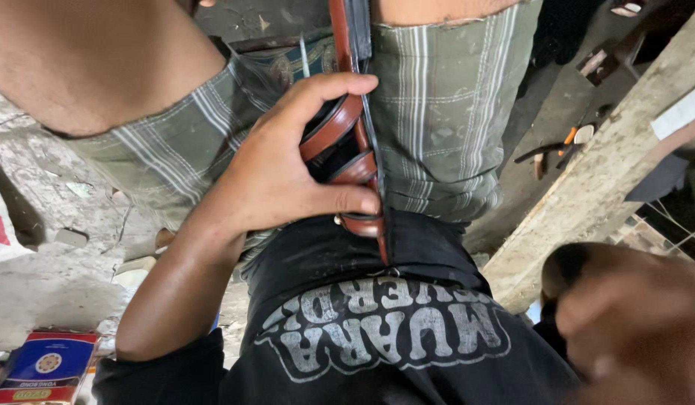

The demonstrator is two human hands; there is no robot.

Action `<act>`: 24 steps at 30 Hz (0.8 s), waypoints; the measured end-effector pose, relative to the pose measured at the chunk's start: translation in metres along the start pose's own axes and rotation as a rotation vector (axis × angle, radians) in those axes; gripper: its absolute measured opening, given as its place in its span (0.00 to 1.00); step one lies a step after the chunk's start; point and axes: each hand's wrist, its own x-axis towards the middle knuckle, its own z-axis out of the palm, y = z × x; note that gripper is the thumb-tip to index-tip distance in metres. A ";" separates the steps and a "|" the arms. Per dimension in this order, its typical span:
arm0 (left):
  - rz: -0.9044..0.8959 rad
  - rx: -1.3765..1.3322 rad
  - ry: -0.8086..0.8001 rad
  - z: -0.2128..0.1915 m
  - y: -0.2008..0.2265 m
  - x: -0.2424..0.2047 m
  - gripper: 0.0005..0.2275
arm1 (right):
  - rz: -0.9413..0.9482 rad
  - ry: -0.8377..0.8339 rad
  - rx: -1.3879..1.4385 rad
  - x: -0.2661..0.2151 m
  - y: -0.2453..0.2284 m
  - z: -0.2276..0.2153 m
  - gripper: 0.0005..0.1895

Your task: The person assembles brown sandals by attaching black rubber soles to the upper part. They use a black tool to press the sole into place and then place the finished sandal on a nearby pile.

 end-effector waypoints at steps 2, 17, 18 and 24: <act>0.021 0.030 -0.003 -0.001 0.007 -0.003 0.46 | -0.005 0.100 0.031 0.008 0.019 0.010 0.09; -0.045 0.084 -0.027 0.012 0.000 -0.004 0.51 | 0.153 0.232 0.259 0.023 0.106 0.089 0.10; -0.030 0.079 -0.012 0.015 -0.002 -0.004 0.51 | 0.127 0.250 0.252 0.024 0.106 0.092 0.10; 0.000 0.081 0.035 0.024 -0.001 -0.005 0.49 | 0.042 0.213 0.239 0.032 0.107 0.092 0.10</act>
